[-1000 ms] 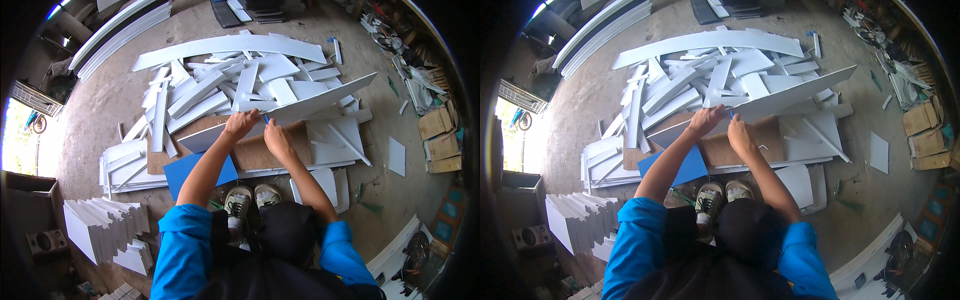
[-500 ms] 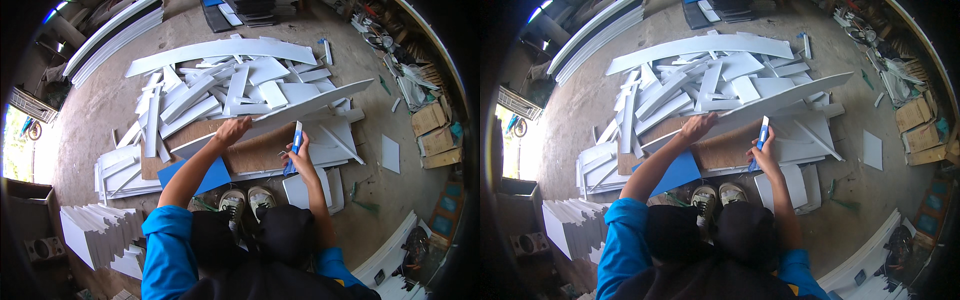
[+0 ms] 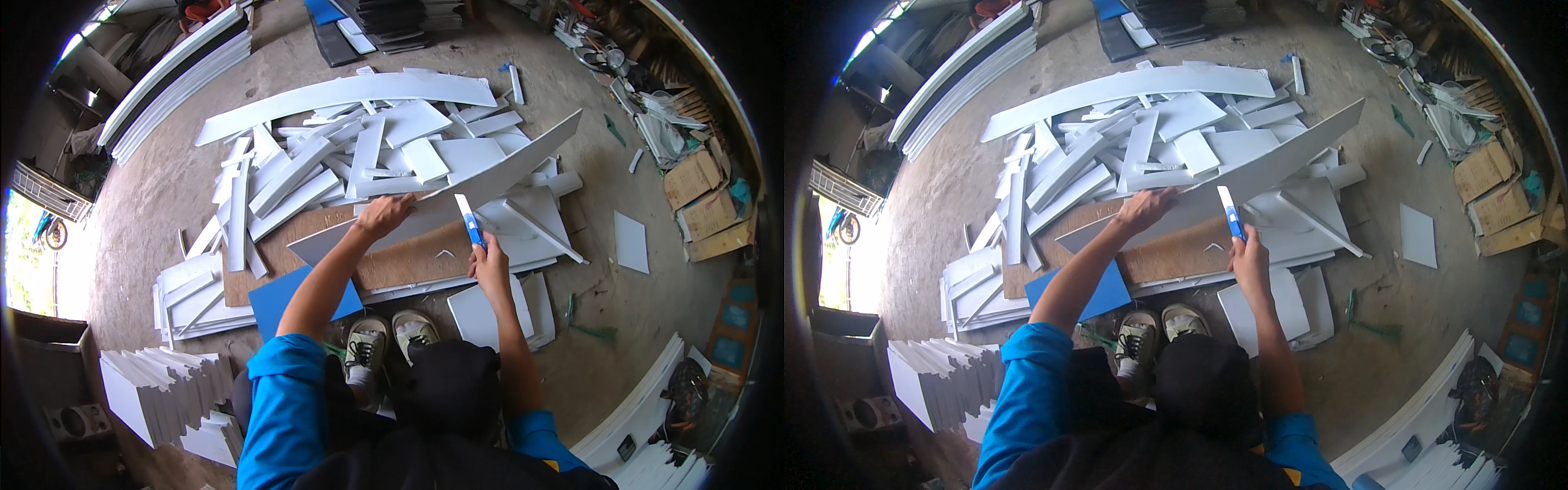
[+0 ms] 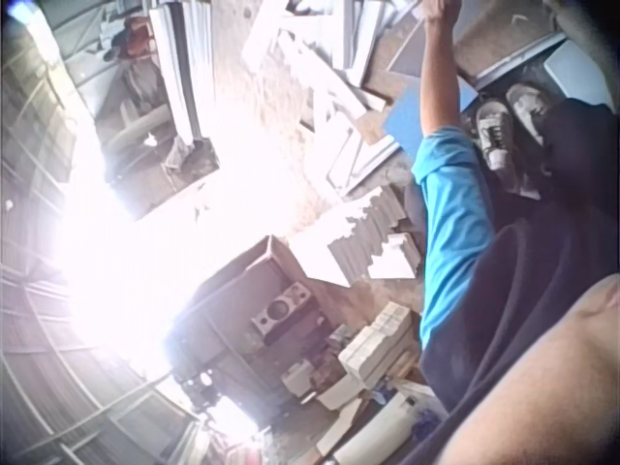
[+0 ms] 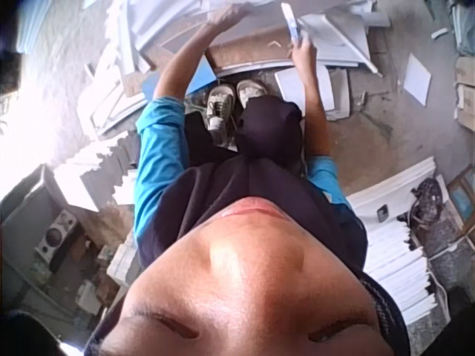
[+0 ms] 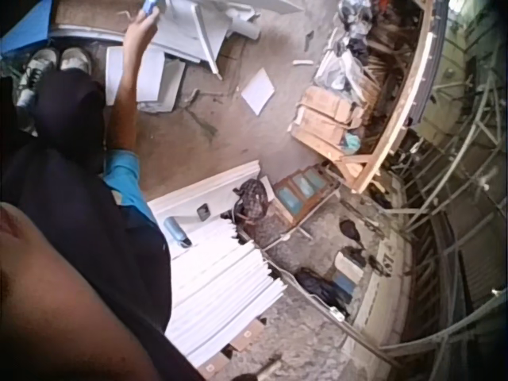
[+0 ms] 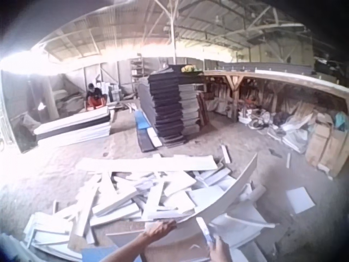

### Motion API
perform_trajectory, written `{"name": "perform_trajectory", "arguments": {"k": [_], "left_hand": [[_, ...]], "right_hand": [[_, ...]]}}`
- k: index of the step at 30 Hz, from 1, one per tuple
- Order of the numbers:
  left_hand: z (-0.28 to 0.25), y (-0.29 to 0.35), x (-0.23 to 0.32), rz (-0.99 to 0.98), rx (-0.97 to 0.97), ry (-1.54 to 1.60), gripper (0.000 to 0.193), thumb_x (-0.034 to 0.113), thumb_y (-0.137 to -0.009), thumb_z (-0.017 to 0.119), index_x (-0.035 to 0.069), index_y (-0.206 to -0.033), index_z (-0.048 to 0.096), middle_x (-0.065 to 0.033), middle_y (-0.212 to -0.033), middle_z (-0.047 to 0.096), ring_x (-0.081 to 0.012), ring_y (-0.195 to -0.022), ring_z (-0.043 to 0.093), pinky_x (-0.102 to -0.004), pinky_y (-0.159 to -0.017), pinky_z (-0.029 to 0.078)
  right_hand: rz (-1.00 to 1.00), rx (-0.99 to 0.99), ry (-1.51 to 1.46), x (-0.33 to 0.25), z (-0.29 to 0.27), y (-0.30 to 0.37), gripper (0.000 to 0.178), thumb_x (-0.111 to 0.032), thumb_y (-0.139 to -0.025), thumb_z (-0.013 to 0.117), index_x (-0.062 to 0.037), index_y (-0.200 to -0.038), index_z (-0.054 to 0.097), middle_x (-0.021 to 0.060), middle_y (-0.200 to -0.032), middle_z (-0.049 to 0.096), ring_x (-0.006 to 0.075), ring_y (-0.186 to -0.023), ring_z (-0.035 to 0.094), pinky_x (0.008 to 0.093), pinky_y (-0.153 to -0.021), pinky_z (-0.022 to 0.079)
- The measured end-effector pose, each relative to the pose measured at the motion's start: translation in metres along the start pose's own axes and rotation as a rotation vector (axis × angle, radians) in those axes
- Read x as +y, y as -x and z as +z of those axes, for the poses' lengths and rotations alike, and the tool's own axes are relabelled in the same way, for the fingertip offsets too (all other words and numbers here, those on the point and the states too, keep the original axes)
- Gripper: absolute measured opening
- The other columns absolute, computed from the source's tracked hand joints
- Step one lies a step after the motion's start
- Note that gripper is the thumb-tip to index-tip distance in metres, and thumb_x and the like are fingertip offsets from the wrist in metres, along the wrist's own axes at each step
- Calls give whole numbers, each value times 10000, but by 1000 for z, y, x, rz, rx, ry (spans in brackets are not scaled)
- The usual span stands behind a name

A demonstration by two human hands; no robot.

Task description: The person sits on the floor and uses a utility knife to cut white rectangular sheets. They use a blue rectangular board as a straight edge guide to ensure straight cuts. The person repeatedly positions the blue guide, scores the white sheet, and separates the cut pieces.

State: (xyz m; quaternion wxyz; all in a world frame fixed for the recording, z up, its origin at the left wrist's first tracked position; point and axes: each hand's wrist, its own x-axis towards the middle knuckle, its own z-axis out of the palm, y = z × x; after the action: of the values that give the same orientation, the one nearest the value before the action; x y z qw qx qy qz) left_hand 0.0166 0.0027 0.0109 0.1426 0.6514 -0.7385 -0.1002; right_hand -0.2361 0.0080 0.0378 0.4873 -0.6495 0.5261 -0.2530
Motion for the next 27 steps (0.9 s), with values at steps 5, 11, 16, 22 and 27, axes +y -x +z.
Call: {"name": "perform_trajectory", "arguments": {"k": [5, 11, 16, 22, 27], "left_hand": [[17, 2, 1, 27, 65, -33, 244, 270, -848, 499, 90, -1012, 485, -164, -864, 612, -342, -736, 601, -423, -623, 495], [28, 1, -12, 122, 189, -34, 281, 308, -854, 485, 128, -1067, 456, -158, -696, 610, -342, -624, 606, -434, -545, 498], [26, -2, -7, 111, 162, -42, 273, 301, -849, 495, 123, -1054, 470, -160, -693, 610, -332, -618, 607, -420, -551, 501], [26, -1, -9, 146, 260, -95, 296, 321, -855, 483, 110, -1063, 479, -149, -660, 606, -316, -611, 609, -408, -551, 502], [23, -2, -8, 95, 176, -98, 310, 316, -843, 505, 92, -1057, 488, -153, -704, 612, -323, -626, 609, -406, -558, 504]], "right_hand": [[-265, 161, 335, -3, 20, 12, 200, -142, -872, 466, -1, -1013, 465, 217, -764, 577, 400, -716, 565, 447, -595, 436], [-368, 265, 382, -9, 31, 18, 196, -112, -871, 453, 9, -1025, 444, 222, -764, 574, 400, -708, 566, 450, -588, 434], [-395, 214, 473, -8, 40, 11, 229, -138, -881, 431, 30, -1036, 438, 221, -764, 580, 390, -685, 575, 444, -571, 453], [-343, 127, 598, -12, 53, 4, 190, -152, -900, 387, 26, -937, 444, 218, -741, 571, 374, -655, 582, 448, -545, 455], [-346, 151, 639, -13, 60, 2, 181, -139, -902, 373, 31, -930, 428, 226, -746, 566, 372, -655, 584, 429, -539, 469]]}}
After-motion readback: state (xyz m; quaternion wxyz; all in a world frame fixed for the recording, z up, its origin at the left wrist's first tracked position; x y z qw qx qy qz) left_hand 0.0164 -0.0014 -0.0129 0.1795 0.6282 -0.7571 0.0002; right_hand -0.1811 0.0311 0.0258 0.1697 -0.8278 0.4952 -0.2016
